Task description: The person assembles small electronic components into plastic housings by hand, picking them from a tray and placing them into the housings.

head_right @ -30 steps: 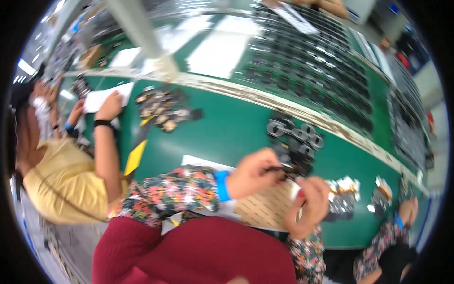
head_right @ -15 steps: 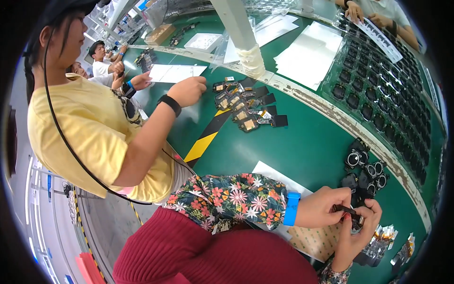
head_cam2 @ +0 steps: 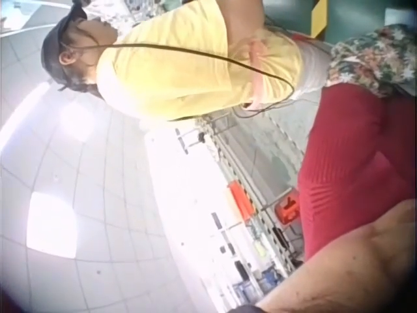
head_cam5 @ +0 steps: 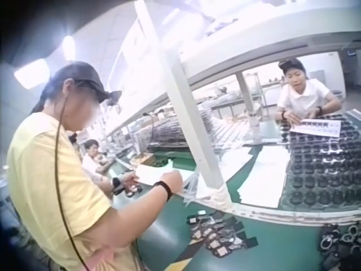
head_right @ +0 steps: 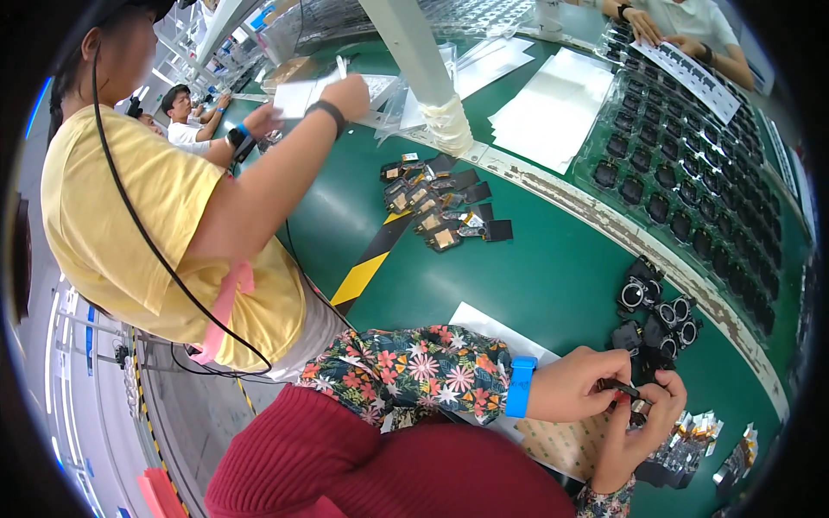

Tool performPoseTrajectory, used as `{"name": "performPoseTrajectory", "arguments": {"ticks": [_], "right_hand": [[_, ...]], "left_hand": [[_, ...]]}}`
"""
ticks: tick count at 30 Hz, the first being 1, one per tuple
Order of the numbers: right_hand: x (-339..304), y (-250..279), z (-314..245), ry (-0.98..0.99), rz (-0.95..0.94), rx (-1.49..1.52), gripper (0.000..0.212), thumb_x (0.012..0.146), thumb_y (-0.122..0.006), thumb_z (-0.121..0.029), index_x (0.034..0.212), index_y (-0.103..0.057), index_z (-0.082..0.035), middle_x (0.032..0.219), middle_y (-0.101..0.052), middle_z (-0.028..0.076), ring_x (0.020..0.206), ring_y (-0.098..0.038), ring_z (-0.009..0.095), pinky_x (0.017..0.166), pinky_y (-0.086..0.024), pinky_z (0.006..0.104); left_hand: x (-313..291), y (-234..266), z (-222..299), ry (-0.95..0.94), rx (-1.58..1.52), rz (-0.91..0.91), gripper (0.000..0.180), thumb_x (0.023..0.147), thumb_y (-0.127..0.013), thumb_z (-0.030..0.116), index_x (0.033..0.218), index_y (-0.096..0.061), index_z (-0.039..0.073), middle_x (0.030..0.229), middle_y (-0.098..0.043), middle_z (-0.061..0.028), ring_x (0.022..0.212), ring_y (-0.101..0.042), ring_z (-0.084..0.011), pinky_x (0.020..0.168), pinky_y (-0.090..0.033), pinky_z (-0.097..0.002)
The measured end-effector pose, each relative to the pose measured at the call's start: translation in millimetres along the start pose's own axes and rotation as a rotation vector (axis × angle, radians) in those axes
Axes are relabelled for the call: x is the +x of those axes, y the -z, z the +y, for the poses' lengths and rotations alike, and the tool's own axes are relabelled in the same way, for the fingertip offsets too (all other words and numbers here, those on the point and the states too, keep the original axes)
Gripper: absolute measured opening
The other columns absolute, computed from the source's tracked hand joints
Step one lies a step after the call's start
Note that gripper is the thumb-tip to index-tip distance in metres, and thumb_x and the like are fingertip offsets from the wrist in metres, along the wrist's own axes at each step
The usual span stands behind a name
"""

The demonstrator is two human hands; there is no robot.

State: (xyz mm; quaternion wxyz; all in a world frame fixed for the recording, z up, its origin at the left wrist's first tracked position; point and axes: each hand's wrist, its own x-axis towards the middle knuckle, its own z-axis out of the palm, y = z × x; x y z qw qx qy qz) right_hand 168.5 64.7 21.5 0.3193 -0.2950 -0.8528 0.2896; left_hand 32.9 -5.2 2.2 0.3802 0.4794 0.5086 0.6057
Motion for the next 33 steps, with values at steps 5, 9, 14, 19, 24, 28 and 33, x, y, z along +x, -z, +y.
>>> {"name": "performPoseTrajectory", "arguments": {"ticks": [5,9,14,19,24,28,33], "right_hand": [[0,-7,-2,0.037,0.001,-0.047,0.016,0.078,-0.053,-0.001,0.093,-0.048,0.001,0.112,-0.046,0.016,0.089,-0.047,0.024,0.067,-0.036,0.0301],[1,-6,-3,0.093,-0.021,-0.157,0.018,0.079,-0.053,-0.004,0.096,-0.049,0.001,0.114,-0.046,0.018,0.097,-0.049,0.028,0.072,-0.041,0.0322],[-1,-4,-2,0.175,0.011,-0.258,0.024,0.079,-0.056,-0.003,0.102,-0.050,0.001,0.115,-0.045,0.019,0.101,-0.048,0.032,0.079,-0.043,0.0355],[-8,3,1,0.133,0.061,-0.101,0.032,0.079,-0.063,-0.012,0.107,-0.051,0.001,0.110,-0.048,0.020,0.100,-0.049,0.035,0.086,-0.038,0.0442],[-7,3,-4,0.192,-0.008,0.032,0.019,0.079,-0.063,-0.008,0.096,-0.057,-0.002,0.094,-0.052,0.017,0.081,-0.054,0.034,0.067,-0.045,0.0395],[-4,-3,-2,0.266,-0.017,0.059,0.015,0.075,-0.064,-0.005,0.089,-0.058,-0.002,0.087,-0.053,0.016,0.072,-0.055,0.032,0.058,-0.045,0.0366],[-4,-3,2,0.279,-0.026,0.079,0.015,0.074,-0.065,-0.003,0.086,-0.058,-0.002,0.085,-0.053,0.014,0.067,-0.055,0.030,0.054,-0.045,0.0352]], "left_hand": [[0,3,-1,-0.002,-0.004,0.027,0.017,0.076,-0.056,-0.006,0.090,-0.048,0.001,0.079,-0.061,-0.0100,0.067,-0.058,-0.0138,0.056,-0.044,-0.0284],[4,8,-7,0.043,-0.025,-0.028,0.016,0.078,-0.057,-0.006,0.091,-0.049,0.001,0.080,-0.062,-0.0085,0.069,-0.059,-0.0121,0.058,-0.045,-0.0276],[3,10,-6,0.211,-0.151,-0.092,0.015,0.080,-0.057,-0.003,0.093,-0.051,0.000,0.082,-0.061,-0.0064,0.073,-0.059,-0.0105,0.061,-0.047,-0.0249],[9,13,-1,0.288,-0.250,-0.060,0.015,0.080,-0.056,-0.003,0.094,-0.052,0.000,0.083,-0.060,-0.0047,0.077,-0.057,-0.0077,0.062,-0.047,-0.0242],[12,33,-12,0.077,-0.100,0.032,0.015,0.079,-0.059,-0.003,0.091,-0.053,0.002,0.081,-0.057,-0.0008,0.074,-0.052,-0.0046,0.063,-0.044,-0.0210],[23,65,-8,0.009,0.081,0.158,0.016,0.080,-0.061,-0.004,0.091,-0.051,0.004,0.080,-0.055,0.0002,0.075,-0.052,-0.0049,0.066,-0.044,-0.0213],[13,114,15,0.007,0.425,0.371,0.026,0.082,-0.058,-0.004,0.106,-0.054,0.002,0.096,-0.062,-0.0055,0.082,-0.062,-0.0122,0.069,-0.050,-0.0248]]}}
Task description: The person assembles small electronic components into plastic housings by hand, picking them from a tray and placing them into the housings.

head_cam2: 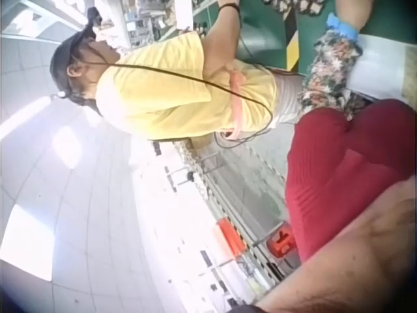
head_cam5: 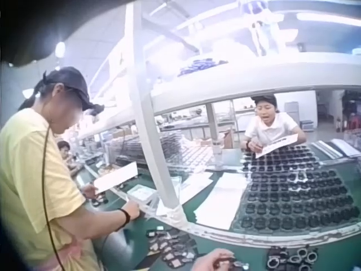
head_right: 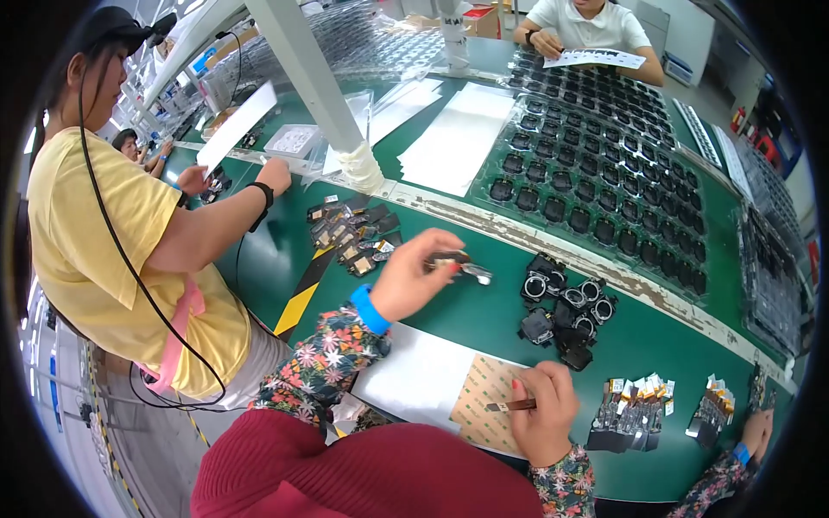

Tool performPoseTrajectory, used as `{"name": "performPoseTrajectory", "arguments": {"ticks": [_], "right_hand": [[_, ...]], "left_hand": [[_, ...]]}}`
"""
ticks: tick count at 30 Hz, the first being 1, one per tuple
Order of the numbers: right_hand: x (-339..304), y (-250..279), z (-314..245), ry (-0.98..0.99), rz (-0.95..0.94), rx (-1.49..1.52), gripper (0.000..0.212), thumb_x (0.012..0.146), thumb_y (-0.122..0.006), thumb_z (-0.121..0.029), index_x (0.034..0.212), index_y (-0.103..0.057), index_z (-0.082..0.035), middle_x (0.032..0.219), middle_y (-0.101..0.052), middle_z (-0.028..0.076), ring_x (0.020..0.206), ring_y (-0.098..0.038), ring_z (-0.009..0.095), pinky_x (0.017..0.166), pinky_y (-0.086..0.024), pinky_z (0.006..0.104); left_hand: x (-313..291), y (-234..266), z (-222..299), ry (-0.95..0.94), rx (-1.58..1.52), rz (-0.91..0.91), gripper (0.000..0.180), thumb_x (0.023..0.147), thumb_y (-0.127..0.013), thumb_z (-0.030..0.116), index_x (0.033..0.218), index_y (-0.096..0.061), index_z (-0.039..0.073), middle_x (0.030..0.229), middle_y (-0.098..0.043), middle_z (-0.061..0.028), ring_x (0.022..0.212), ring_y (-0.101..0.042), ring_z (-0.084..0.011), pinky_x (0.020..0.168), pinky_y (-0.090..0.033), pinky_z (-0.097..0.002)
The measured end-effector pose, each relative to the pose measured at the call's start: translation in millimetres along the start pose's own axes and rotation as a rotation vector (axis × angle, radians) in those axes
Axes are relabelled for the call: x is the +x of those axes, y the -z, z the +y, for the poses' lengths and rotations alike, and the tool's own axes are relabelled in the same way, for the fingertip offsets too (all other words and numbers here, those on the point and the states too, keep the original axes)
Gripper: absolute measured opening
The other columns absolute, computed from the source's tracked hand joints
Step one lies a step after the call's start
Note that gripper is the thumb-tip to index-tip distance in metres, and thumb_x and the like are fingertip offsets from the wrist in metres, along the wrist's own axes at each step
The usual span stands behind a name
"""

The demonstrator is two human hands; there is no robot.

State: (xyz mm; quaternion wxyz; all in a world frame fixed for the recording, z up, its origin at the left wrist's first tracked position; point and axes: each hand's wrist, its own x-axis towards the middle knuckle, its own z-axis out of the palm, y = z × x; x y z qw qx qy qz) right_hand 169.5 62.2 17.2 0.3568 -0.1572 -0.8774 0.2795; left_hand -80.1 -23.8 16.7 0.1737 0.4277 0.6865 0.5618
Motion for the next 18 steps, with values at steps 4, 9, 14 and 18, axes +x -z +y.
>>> {"name": "performPoseTrajectory", "arguments": {"ticks": [4,9,14,18], "right_hand": [[1,-1,-1,-0.023,-0.103,0.022,0.013,0.073,-0.066,-0.001,0.083,-0.058,-0.002,0.083,-0.054,0.013,0.065,-0.056,0.029,0.054,-0.045,0.0346],[3,-5,-4,-0.109,-0.175,0.115,0.010,0.074,-0.063,-0.001,0.081,-0.056,0.000,0.081,-0.052,0.014,0.067,-0.054,0.030,0.057,-0.043,0.0347],[1,-7,-1,-0.079,-0.176,0.094,0.010,0.074,-0.063,-0.001,0.082,-0.057,-0.001,0.081,-0.053,0.014,0.065,-0.054,0.030,0.054,-0.042,0.0333],[-1,-5,-2,-0.129,-0.223,0.075,0.012,0.073,-0.063,-0.001,0.084,-0.057,-0.001,0.082,-0.054,0.013,0.065,-0.055,0.029,0.055,-0.043,0.0332]], "left_hand": [[-25,32,-16,-0.030,0.461,0.229,0.016,0.076,-0.060,-0.001,0.091,-0.059,0.002,0.078,-0.062,-0.0155,0.070,-0.062,-0.0314,0.063,-0.049,-0.0360],[-44,56,-22,-0.155,0.825,0.369,0.011,0.071,-0.060,-0.002,0.081,-0.059,0.002,0.076,-0.059,-0.0133,0.076,-0.056,-0.0337,0.066,-0.044,-0.0408],[-47,66,-18,-0.131,0.877,0.265,0.027,0.068,-0.066,0.006,0.095,-0.061,0.004,0.102,-0.057,-0.0144,0.098,-0.052,-0.0351,0.081,-0.042,-0.0433],[-43,70,-15,-0.152,1.066,0.138,0.052,0.071,-0.071,0.033,0.117,-0.058,0.015,0.133,-0.042,-0.0153,0.125,-0.034,-0.0383,0.101,-0.026,-0.0533]]}}
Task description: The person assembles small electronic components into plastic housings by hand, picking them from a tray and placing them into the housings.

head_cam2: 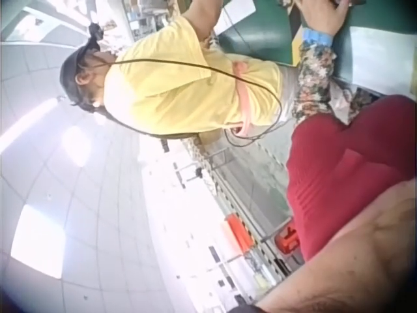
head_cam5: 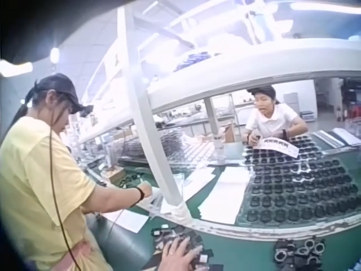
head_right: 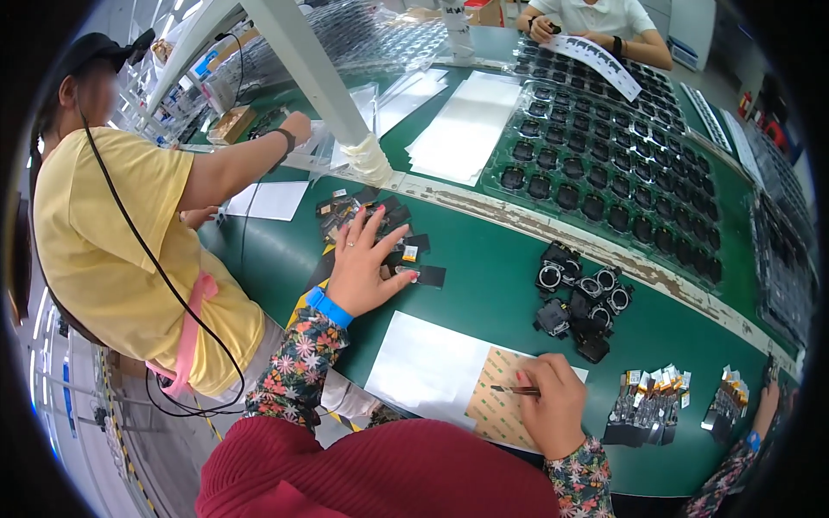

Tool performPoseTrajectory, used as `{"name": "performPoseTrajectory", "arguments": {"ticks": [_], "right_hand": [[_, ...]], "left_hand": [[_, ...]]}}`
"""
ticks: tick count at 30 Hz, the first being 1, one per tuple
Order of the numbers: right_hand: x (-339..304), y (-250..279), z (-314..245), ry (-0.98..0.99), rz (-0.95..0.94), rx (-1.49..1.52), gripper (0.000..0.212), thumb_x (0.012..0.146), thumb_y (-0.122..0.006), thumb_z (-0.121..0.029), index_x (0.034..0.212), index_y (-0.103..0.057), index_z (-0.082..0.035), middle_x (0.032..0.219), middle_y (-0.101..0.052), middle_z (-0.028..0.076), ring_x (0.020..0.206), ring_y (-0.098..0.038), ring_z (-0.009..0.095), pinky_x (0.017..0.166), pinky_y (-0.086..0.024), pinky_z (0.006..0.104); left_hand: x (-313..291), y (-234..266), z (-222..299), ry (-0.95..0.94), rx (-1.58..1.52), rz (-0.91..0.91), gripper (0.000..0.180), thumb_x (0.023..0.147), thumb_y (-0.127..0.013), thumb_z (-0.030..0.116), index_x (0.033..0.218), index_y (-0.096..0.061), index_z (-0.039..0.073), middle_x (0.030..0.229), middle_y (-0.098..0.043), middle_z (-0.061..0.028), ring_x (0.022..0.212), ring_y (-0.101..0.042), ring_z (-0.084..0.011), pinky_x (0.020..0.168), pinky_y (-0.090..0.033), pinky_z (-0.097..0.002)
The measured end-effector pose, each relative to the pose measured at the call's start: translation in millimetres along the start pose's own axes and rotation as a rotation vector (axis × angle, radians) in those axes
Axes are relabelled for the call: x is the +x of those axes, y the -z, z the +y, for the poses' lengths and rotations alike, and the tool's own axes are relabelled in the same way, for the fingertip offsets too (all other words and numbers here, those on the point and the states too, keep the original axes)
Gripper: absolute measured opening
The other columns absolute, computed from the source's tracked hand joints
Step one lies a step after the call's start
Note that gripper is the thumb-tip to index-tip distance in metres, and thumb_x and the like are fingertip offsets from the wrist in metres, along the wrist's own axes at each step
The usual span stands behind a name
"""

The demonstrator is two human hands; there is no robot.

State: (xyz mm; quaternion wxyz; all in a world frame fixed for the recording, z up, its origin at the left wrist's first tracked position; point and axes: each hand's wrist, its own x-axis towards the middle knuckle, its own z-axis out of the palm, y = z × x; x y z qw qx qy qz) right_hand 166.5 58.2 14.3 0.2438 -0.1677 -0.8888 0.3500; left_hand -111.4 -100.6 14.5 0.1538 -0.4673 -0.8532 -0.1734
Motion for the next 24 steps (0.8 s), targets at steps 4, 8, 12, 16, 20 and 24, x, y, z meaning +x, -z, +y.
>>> {"name": "performPoseTrajectory", "arguments": {"ticks": [4,8,12,16,20,24], "right_hand": [[-2,-3,1,-0.009,-0.037,-0.114,0.017,0.071,-0.063,0.000,0.087,-0.059,-0.004,0.086,-0.055,0.011,0.068,-0.058,0.029,0.058,-0.047,0.0343],[-2,-5,6,0.024,-0.089,-0.222,0.023,0.070,-0.065,-0.007,0.092,-0.060,-0.008,0.090,-0.055,0.008,0.074,-0.059,0.028,0.061,-0.048,0.0358],[2,-5,7,0.027,-0.098,-0.201,0.025,0.070,-0.066,-0.008,0.094,-0.059,-0.009,0.092,-0.054,0.007,0.074,-0.058,0.028,0.061,-0.048,0.0359],[4,-5,8,0.004,-0.106,-0.211,0.025,0.070,-0.066,-0.007,0.094,-0.059,-0.009,0.093,-0.053,0.008,0.075,-0.058,0.028,0.061,-0.048,0.0360],[-2,-5,7,0.041,-0.046,-0.193,0.026,0.069,-0.065,-0.004,0.093,-0.059,-0.008,0.091,-0.053,0.009,0.074,-0.058,0.030,0.060,-0.048,0.0368],[-8,-2,-4,0.104,-0.009,-0.112,0.019,0.069,-0.062,0.001,0.086,-0.058,-0.005,0.085,-0.053,0.012,0.071,-0.057,0.030,0.059,-0.047,0.0355]], "left_hand": [[0,-23,-31,0.034,0.149,-0.053,0.052,0.076,-0.065,0.043,0.122,-0.056,0.019,0.135,-0.040,-0.0154,0.129,-0.031,-0.0377,0.101,-0.023,-0.0588],[-1,-25,-49,0.118,0.190,-0.068,0.045,0.080,-0.062,0.040,0.119,-0.057,0.019,0.135,-0.042,-0.0115,0.129,-0.032,-0.0351,0.102,-0.024,-0.0585],[3,-26,-59,0.196,0.272,-0.055,0.044,0.083,-0.061,0.038,0.121,-0.056,0.016,0.135,-0.044,-0.0132,0.128,-0.034,-0.0341,0.101,-0.026,-0.0526],[31,-17,-18,0.065,0.154,0.033,0.046,0.078,-0.067,0.032,0.116,-0.057,0.008,0.123,-0.052,-0.0172,0.118,-0.044,-0.0352,0.099,-0.032,-0.0469],[45,-11,75,-0.238,-0.476,-0.043,0.024,0.076,-0.062,0.013,0.098,-0.063,0.004,0.093,-0.063,-0.0170,0.090,-0.059,-0.0344,0.080,-0.047,-0.0428],[36,-44,140,-0.288,-0.558,-0.316,0.026,0.080,-0.062,0.020,0.099,-0.056,0.004,0.083,-0.061,-0.0167,0.079,-0.060,-0.0358,0.069,-0.048,-0.0444]]}}
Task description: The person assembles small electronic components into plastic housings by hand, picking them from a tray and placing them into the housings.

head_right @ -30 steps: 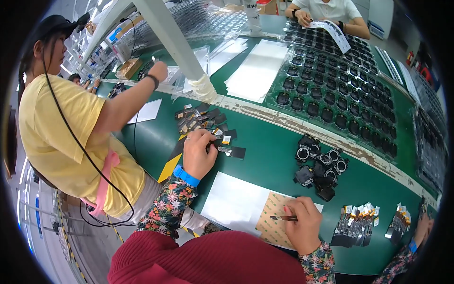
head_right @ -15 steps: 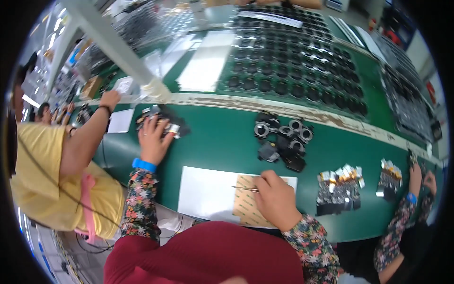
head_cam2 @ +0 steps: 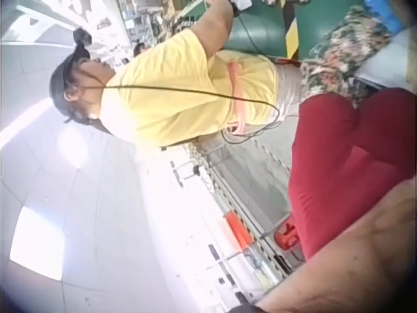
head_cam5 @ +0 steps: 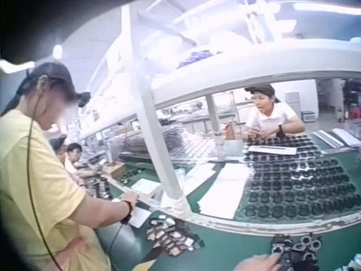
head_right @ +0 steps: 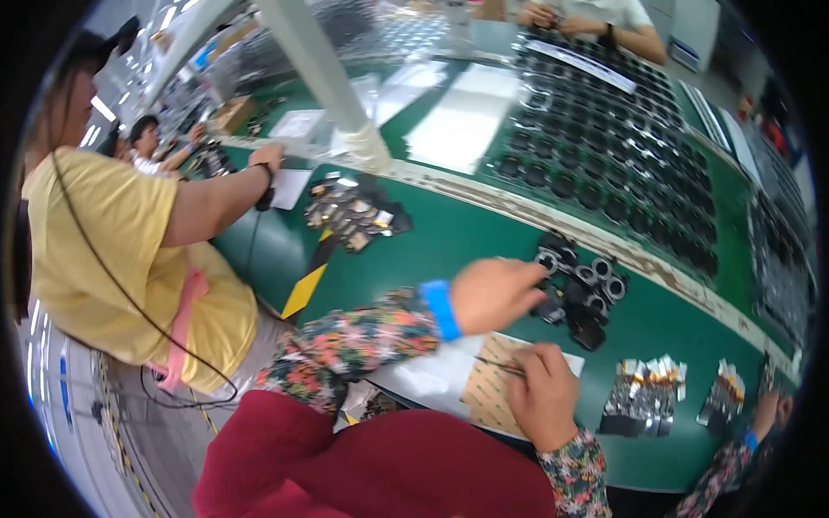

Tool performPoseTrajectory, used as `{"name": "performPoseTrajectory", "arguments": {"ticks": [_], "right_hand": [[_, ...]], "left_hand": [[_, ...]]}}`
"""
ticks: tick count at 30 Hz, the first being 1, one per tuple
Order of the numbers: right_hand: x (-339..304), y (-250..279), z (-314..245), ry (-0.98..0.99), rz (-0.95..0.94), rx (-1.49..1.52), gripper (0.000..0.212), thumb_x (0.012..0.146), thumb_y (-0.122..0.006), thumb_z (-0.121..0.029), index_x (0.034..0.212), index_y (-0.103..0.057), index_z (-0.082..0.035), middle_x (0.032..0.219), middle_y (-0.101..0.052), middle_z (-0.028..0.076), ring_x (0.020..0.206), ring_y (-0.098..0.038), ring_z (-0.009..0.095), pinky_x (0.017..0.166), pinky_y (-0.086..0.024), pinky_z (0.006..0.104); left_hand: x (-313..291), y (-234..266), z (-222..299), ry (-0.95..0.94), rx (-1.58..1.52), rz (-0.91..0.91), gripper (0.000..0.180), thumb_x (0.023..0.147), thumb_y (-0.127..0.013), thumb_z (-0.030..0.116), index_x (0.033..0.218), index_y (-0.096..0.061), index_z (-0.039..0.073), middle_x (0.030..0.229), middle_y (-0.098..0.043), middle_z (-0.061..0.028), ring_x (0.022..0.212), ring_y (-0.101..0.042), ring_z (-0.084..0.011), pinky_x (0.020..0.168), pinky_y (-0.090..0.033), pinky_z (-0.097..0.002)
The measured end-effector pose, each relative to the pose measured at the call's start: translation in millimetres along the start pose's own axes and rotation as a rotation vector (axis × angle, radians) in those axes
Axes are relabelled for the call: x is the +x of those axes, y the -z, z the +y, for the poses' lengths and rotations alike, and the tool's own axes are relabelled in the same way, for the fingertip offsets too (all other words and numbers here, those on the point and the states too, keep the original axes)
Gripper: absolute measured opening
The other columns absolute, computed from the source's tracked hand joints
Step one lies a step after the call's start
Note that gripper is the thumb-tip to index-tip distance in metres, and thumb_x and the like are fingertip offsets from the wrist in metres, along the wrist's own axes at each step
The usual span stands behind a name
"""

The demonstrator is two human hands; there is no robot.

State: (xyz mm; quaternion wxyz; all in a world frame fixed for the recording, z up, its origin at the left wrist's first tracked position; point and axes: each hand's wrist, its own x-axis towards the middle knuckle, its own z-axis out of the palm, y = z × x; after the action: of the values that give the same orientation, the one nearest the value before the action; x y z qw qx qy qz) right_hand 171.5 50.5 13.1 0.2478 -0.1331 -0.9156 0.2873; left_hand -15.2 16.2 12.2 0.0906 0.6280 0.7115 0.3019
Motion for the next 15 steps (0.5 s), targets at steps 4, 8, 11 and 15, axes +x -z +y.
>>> {"name": "performPoseTrajectory", "arguments": {"ticks": [4,8,11,15], "right_hand": [[-2,4,-3,0.052,0.133,0.034,0.016,0.070,-0.063,0.006,0.081,-0.056,-0.002,0.078,-0.051,0.013,0.064,-0.055,0.028,0.054,-0.043,0.0346],[-2,9,-1,0.027,0.143,0.056,0.016,0.071,-0.062,0.005,0.084,-0.056,-0.002,0.079,-0.052,0.013,0.066,-0.054,0.029,0.055,-0.043,0.0350],[3,8,3,0.032,0.160,0.032,0.021,0.071,-0.060,0.006,0.089,-0.057,-0.003,0.083,-0.054,0.013,0.070,-0.055,0.031,0.059,-0.044,0.0360],[19,6,2,0.024,0.120,0.128,0.031,0.065,-0.056,0.009,0.094,-0.058,-0.003,0.086,-0.054,0.014,0.074,-0.056,0.031,0.060,-0.046,0.0363]], "left_hand": [[9,-27,6,-0.002,-0.040,0.055,0.031,0.075,-0.067,0.020,0.096,-0.052,0.005,0.074,-0.060,-0.0161,0.072,-0.060,-0.0359,0.062,-0.046,-0.0462],[21,-26,-1,0.074,-0.340,-0.058,0.030,0.071,-0.069,0.015,0.095,-0.054,0.006,0.071,-0.061,-0.0154,0.067,-0.061,-0.0336,0.059,-0.047,-0.0410],[23,-25,-18,0.085,-0.508,-0.068,0.029,0.074,-0.070,0.011,0.098,-0.054,0.005,0.069,-0.060,-0.0093,0.062,-0.059,-0.0178,0.057,-0.047,-0.0324],[8,17,-7,0.380,-0.943,-0.250,0.042,0.086,-0.057,0.003,0.125,-0.044,0.010,0.086,-0.057,-0.0026,0.062,-0.054,-0.0060,0.052,-0.045,-0.0199]]}}
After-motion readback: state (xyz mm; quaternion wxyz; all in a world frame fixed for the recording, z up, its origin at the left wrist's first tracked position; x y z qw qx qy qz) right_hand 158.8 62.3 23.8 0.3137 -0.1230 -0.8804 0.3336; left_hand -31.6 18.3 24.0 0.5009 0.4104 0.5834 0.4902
